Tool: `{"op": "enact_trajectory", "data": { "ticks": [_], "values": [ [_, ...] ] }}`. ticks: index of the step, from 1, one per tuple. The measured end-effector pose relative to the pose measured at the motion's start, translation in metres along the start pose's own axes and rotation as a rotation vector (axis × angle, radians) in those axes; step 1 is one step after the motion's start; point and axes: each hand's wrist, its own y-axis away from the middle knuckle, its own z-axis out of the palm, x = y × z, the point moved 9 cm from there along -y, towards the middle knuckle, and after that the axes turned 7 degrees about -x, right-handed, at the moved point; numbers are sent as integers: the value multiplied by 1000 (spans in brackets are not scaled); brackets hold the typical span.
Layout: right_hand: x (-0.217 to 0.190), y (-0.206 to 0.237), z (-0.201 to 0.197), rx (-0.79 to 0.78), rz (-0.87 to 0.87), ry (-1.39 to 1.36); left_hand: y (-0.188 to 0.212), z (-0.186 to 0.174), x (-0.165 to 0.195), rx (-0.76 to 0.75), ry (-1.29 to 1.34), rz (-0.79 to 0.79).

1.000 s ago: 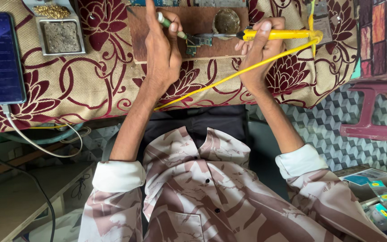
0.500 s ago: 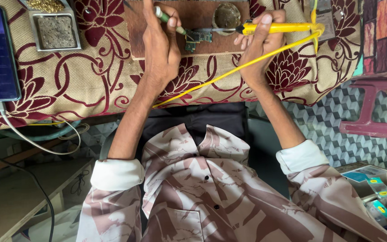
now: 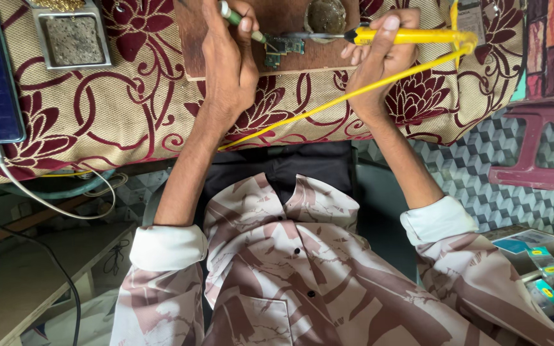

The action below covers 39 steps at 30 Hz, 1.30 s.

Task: The person uses a soldering iron and a green-handled tool to work on a small circuit board. They repeatedly apply the soldering iron to specific points on the board while holding it steady with the other tool.

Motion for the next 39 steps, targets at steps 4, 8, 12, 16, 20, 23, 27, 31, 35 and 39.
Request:
{"op": "enact_trajectory", "data": {
  "ticks": [4,8,12,16,20,23,27,31,35,39],
  "values": [
    [-5,-3,0,-15,-10,109,0,-1,1,0,-5,-4],
    [-4,-3,-1,-9,74,100,-2,-2,-3,24,24,-4],
    [-8,2,-4,1,108,134,1,-6,-5,59,-4,-32],
    [-9,14,0,50,115,10,1,-9,-7,68,-11,-55],
    [-17,31,9,34,118,52,-7,-12,-13,116,34,-88],
    [-21,40,16,9,149,55,-14,-8,-16,94,110,-118],
    [-20,46,25,-2,164,61,-19,-6,-6,58,77,-40],
    [-24,57,21,56,112,-28,-21,-9,-19,23,168,-121],
    [-34,59,6,61,20,-9,-17,-17,-23,60,255,-75],
    [-31,49,-2,48,34,115,-5,-14,-29,7,231,-139]
  ]
}}
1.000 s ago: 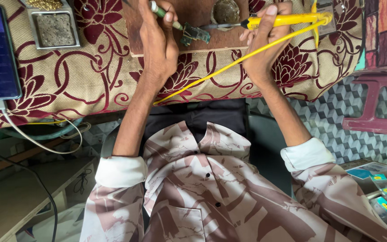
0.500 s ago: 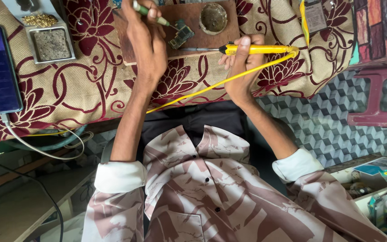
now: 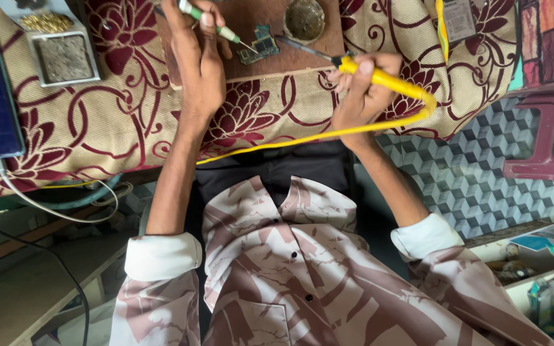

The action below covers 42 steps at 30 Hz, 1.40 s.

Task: The person uses a soldering iron and a green-handled tool to work on a small circuit board. They repeatedly apply the soldering iron to specific points on the board while holding it steady with the other tool.

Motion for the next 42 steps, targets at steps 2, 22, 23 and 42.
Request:
{"op": "enact_trajectory", "data": {
  "ticks": [2,22,23,42],
  "values": [
    [4,-5,3,-19,19,2,4,2,-2,-17,-10,-31],
    [5,-12,6,-76,35,-1,16,-3,3,85,-114,54],
    [8,-13,6,-76,54,-13,17,-2,7,84,-148,73],
    [77,2,-14,152,105,-418,24,-1,19,108,-290,48]
  ]
}}
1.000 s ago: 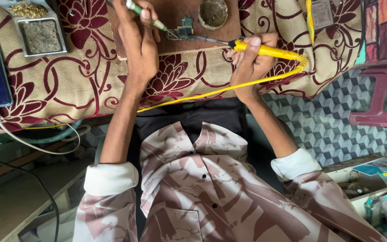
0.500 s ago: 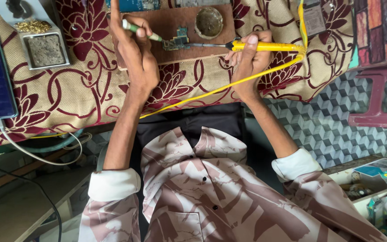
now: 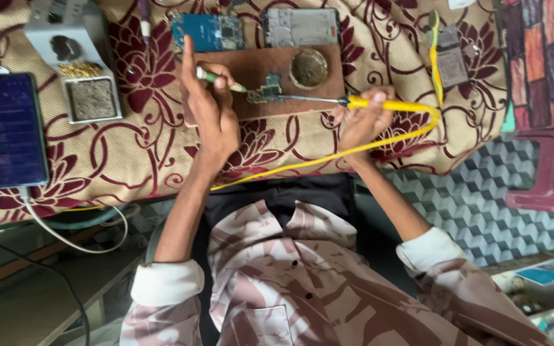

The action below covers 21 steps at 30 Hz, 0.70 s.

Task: The person uses a soldering iron and a green-handled tool to work on a small circuit board. They repeatedly apply the soldering iron to specific points on the board while holding it steady with the other tool.

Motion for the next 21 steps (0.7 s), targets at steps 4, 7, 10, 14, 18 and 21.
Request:
{"op": "enact_trajectory", "data": {
  "ticks": [4,7,10,14,18,21],
  "values": [
    [5,12,-3,2,55,-51,3,2,-10,-12,71,-105],
    [1,24,-4,-1,113,6,6,2,-4,3,6,-66],
    [-4,24,-2,9,72,11,5,2,-3,14,-23,-54],
    [-2,22,-1,10,94,-41,7,1,-2,12,-20,-79],
    [4,21,-9,94,120,-92,7,-1,-2,8,0,-118],
    [6,21,-2,1,144,-80,6,-2,2,0,-13,-98]
  ]
}}
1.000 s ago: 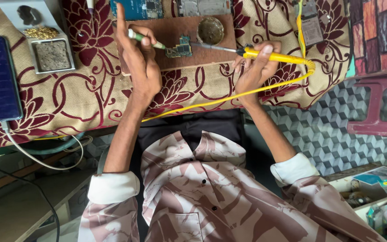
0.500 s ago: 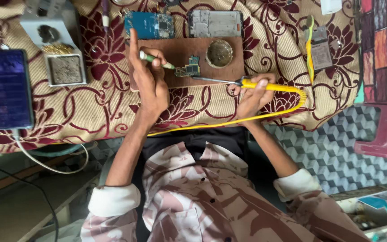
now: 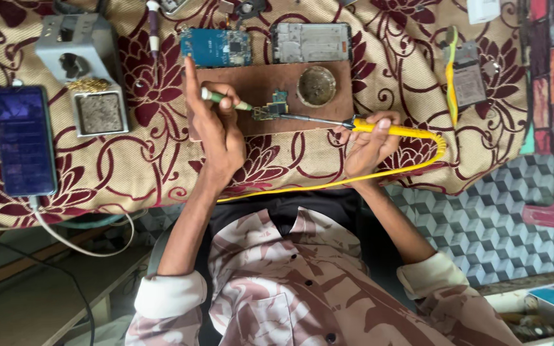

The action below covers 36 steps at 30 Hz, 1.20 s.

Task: The person uses a soldering iron and a green-handled tool to work on a small circuit board. They repeatedly apply the soldering iron to specific points on the board while holding it steady with the other tool.

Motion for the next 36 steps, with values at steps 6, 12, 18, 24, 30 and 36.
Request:
{"op": "enact_trajectory", "data": {
  "ticks": [6,12,18,24,30,36],
  "values": [
    [-1,3,0,12,-31,26,-2,-2,-1,1,6,-19],
    [-2,2,3,-20,-45,20,-2,-2,2,-9,-15,40],
    [-4,3,2,-10,-38,84,-3,-1,-2,-6,-6,16],
    [-5,4,0,-11,-29,12,0,0,-2,-19,-3,4],
    [-8,2,2,-26,-47,66,-1,2,-4,-27,27,-10],
    [-9,3,2,-9,-24,49,-1,2,-7,-24,10,-7]
  ]
}}
